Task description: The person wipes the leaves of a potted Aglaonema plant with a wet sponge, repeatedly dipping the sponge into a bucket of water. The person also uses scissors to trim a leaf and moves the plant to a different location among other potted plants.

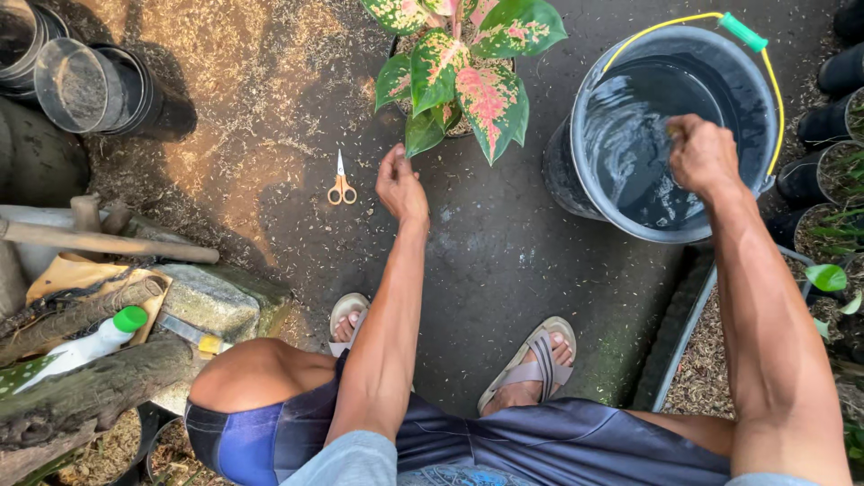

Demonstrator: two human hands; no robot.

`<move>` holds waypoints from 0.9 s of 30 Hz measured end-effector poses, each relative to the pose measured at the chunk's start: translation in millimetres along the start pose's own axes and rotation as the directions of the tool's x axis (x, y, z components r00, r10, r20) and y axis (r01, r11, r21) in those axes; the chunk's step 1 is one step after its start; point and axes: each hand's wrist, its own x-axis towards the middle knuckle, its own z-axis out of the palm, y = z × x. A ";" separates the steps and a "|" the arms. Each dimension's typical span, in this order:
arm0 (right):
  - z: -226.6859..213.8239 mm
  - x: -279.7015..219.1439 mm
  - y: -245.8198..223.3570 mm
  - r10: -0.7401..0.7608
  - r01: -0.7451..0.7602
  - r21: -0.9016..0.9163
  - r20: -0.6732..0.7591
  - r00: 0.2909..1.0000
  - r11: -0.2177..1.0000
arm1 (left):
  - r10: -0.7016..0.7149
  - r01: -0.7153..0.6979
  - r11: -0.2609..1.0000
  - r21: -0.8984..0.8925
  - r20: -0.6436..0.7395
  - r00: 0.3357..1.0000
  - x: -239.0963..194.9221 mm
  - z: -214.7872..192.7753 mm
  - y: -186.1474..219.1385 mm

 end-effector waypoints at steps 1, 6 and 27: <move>-8.1 0.8 -5.6 0.040 -0.040 0.000 -0.031 0.999 0.999 | -0.057 0.060 0.994 -0.088 0.035 0.998 3.4 1.2 5.2; -26.9 -1.9 -22.5 0.080 -0.077 0.038 -0.099 0.992 0.996 | -0.183 0.214 0.960 -0.181 0.173 0.968 7.0 4.2 40.3; 0.8 -58.5 -198.4 -0.159 -0.198 0.424 0.671 0.724 0.884 | -0.163 0.634 0.644 -0.428 0.733 0.660 6.8 23.3 68.5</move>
